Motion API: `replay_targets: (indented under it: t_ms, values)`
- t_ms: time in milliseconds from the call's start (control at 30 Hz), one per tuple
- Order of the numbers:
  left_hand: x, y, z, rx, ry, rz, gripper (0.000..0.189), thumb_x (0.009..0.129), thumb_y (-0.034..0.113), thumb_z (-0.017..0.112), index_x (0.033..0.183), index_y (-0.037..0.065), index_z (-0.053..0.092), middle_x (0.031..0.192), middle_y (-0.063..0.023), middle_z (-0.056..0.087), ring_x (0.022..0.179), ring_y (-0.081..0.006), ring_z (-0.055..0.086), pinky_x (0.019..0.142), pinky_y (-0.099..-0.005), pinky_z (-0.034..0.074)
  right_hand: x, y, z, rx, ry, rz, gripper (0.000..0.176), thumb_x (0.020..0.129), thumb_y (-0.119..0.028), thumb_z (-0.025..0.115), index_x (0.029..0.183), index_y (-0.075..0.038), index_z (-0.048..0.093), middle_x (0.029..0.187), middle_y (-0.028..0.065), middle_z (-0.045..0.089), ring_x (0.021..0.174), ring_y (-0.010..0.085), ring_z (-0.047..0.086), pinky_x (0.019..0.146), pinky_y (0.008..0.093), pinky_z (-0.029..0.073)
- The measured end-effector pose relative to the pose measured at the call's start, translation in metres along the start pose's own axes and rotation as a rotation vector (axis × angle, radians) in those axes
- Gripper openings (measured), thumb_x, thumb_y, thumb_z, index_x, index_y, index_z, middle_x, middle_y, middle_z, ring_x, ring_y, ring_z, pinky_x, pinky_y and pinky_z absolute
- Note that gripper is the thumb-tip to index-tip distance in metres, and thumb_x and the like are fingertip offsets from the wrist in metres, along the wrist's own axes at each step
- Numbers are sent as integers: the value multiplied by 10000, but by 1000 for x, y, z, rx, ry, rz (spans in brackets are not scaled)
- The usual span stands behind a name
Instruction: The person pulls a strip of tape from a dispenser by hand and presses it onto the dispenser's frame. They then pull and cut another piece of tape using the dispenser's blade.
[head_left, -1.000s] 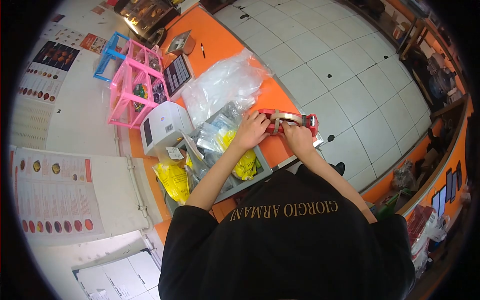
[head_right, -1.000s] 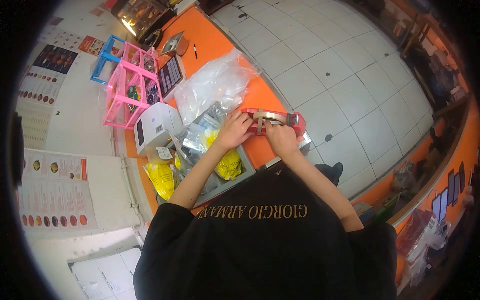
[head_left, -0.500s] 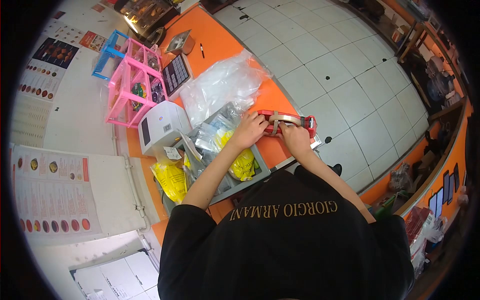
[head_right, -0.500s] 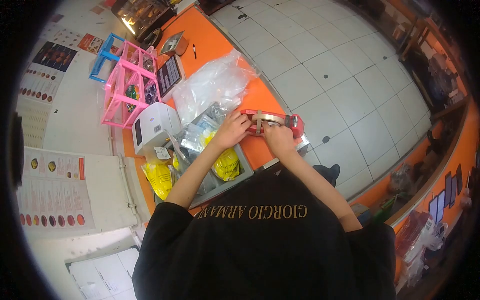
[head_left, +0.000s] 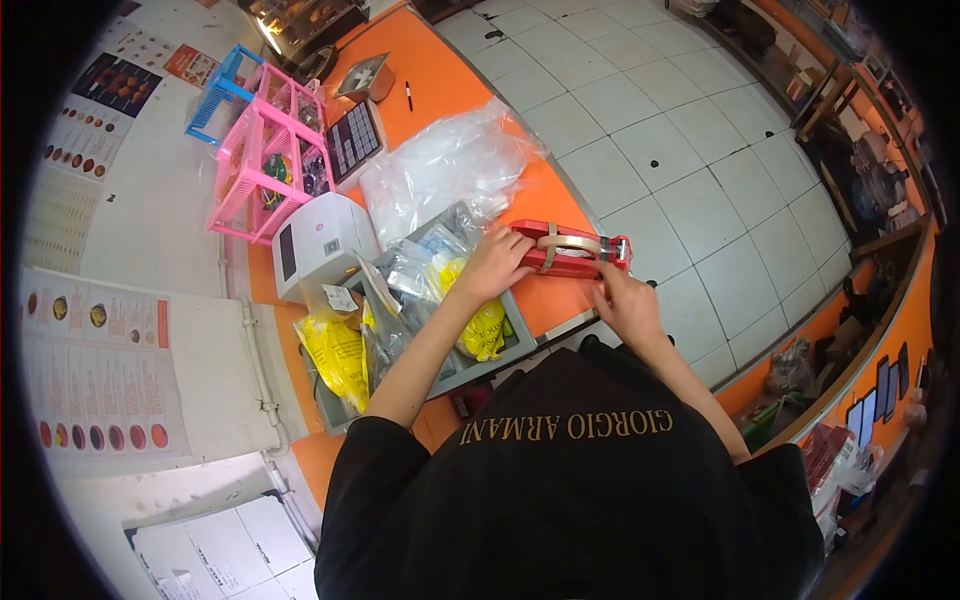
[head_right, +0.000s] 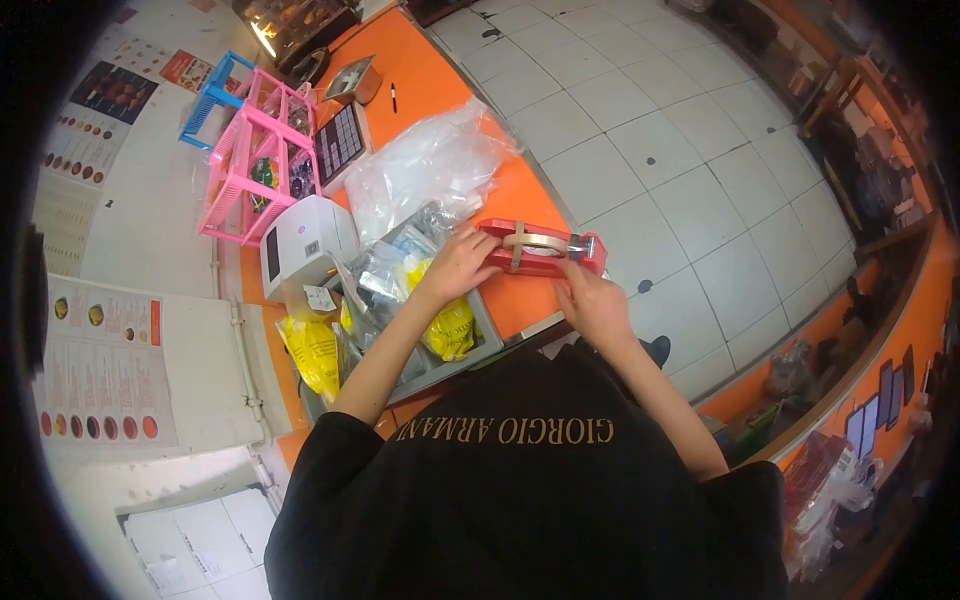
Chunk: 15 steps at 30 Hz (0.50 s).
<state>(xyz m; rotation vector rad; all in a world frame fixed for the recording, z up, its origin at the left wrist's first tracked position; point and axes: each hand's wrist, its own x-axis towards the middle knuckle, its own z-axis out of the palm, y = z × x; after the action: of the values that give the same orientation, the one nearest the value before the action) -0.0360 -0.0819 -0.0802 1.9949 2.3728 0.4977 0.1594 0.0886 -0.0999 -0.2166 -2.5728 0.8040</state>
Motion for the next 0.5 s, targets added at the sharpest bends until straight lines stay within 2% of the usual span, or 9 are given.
replay_targets:
  t_ms: [67, 100, 133, 200, 233, 267, 367, 400, 500]
  values:
    - [2, -1, 5, 44, 3, -43, 414, 697, 189, 722, 1046, 31, 566, 999, -113, 600, 961, -301, 542, 852, -401, 434, -1, 12, -10, 111, 186, 108, 243, 803, -126, 637, 1036, -88, 579, 800, 90, 611, 667, 266, 621, 585, 369, 494]
    - [3, 1, 5, 39, 10, -44, 414, 697, 189, 722, 1046, 31, 566, 999, -113, 600, 961, -301, 542, 852, -401, 434, 5, 12, -23, 80, 180, 154, 167, 811, -81, 639, 973, -47, 617, 812, 96, 582, 690, 223, 611, 570, 324, 477]
    - [4, 5, 2, 19, 31, -69, 419, 704, 191, 720, 1053, 33, 551, 994, -116, 601, 963, -299, 545, 845, -405, 437, 12, 17, -28, 74, 176, 152, 167, 811, -81, 639, 973, -47, 617, 812, 96, 582, 690, 223, 611, 570, 324, 477]
    - [5, 7, 2, -5, 56, -94, 424, 711, 193, 719, 1060, 35, 537, 990, -119, 602, 965, -298, 549, 838, -410, 439, 26, 27, -36, 40, 204, 106, 141, 808, -71, 634, 948, -54, 642, 842, 104, 562, 767, 251, 595, 652, 336, 477]
    - [5, 6, 3, -15, 41, -123, 445, 710, 187, 721, 1079, 38, 520, 989, -123, 603, 967, -298, 552, 832, -414, 441, 33, 32, -35, 32, 145, 90, 118, 805, -98, 634, 907, -51, 670, 909, 125, 574, 848, 273, 582, 745, 357, 474]
    - [5, 6, 5, -27, 25, -153, 467, 710, 180, 723, 1097, 42, 502, 989, -128, 603, 970, -298, 556, 826, -419, 443, 39, 37, -34, 27, 143, 90, 118, 805, -98, 634, 907, -51, 670, 909, 125, 574, 848, 273, 582, 745, 357, 474]
    - [10, 15, -4, -62, 2, -223, 508, 688, 146, 735, 1118, 49, 482, 979, -127, 611, 947, -302, 572, 808, -419, 457, 61, 48, -34, 118, -261, 83, 178, 770, -233, 670, 823, -67, 708, 953, 156, 613, 868, 297, 596, 770, 378, 490]
    - [10, 15, -3, -63, 8, -227, 508, 688, 146, 735, 1118, 49, 482, 979, -127, 611, 947, -302, 572, 808, -419, 457, 67, 51, -34, 116, -265, 78, 178, 770, -233, 670, 823, -67, 708, 953, 156, 613, 868, 297, 596, 770, 378, 490]
    - [10, 14, -1, -79, 72, -202, 516, 663, 119, 749, 1104, 46, 490, 952, -121, 616, 920, -307, 586, 794, -410, 469, 80, 62, -29, 227, -442, 235, 197, 754, -258, 702, 799, -66, 709, 911, 153, 619, 879, 281, 608, 760, 367, 491]
